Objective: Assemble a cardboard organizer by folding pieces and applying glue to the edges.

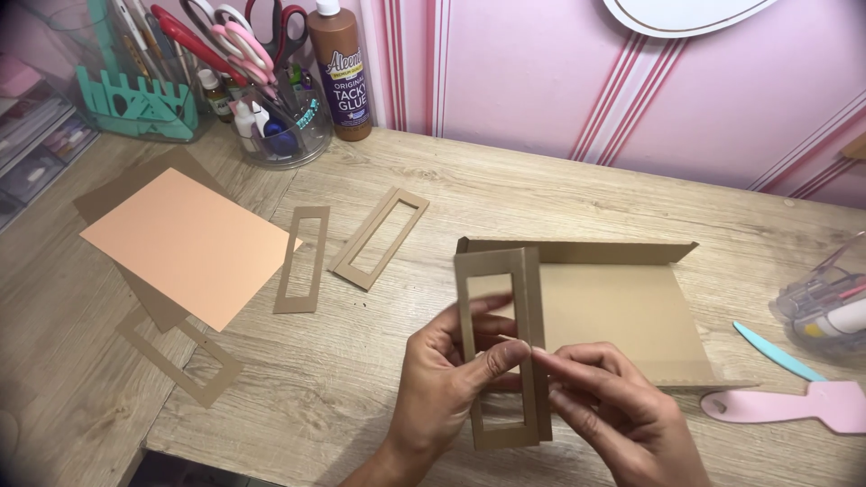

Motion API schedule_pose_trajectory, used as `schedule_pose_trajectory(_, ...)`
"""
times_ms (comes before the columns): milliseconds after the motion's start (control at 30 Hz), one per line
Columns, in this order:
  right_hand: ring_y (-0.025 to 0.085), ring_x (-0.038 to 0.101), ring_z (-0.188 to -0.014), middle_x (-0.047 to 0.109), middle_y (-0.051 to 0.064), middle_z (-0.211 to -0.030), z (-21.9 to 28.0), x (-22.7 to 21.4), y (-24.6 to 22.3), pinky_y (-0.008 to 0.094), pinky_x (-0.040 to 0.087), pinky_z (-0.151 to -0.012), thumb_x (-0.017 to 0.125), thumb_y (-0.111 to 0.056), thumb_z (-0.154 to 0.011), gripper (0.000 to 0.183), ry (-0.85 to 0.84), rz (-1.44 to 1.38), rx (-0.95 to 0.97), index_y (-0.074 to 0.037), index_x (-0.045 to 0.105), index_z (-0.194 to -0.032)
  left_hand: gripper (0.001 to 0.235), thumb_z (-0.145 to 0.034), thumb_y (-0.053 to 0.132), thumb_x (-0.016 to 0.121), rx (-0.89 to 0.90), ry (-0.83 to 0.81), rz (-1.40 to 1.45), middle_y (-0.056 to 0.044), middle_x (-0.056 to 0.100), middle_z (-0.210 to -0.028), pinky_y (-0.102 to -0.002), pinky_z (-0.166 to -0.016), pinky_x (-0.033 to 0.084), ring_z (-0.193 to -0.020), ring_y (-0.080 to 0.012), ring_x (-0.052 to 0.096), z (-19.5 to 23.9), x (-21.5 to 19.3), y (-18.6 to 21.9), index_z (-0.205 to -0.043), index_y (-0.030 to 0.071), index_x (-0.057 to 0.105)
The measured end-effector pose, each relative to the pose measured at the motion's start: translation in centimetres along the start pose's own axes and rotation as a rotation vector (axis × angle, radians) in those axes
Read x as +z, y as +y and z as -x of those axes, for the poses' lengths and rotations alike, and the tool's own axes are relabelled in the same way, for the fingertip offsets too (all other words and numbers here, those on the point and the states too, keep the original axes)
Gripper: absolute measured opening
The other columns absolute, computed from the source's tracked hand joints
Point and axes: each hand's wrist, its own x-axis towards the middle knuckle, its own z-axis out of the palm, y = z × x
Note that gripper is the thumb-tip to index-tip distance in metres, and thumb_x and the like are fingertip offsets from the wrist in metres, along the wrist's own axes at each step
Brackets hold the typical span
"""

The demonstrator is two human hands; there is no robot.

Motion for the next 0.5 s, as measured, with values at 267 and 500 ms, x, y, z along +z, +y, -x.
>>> schedule_pose_trajectory(267,0.013,0.063,-0.09,0.063,0.005,-0.097,-0.2,-0.6,-0.7,0.025,0.053,-0.078,0.074,-0.005,-0.086,0.048,-0.038,-0.024,0.064,-0.009,0.078,-0.133,0.037,-0.077,0.004,0.081,-0.107,0.02,0.123,-0.018,0.079,-0.094,-0.042,-0.067,0.071,-0.08,-0.0278,0.077,-0.3,0.0,-1.0,-0.113,-0.006,0.076)
schedule_pose_trajectory(500,0.027,0.061,-0.086,0.065,0.009,-0.092,-0.8,-10.6,2.2,0.04,0.047,-0.086,0.085,-0.02,-0.093,0.027,0.417,0.971,-0.27,-0.004,0.063,-0.098,0.112,-0.074,-0.008,0.075,-0.102,-0.031,-0.014,-0.021,0.071,-0.1,-0.036,-0.071,0.063,-0.076,-0.023,0.07,-2.7,-1.5,0.5,-0.163,0.034,0.023)
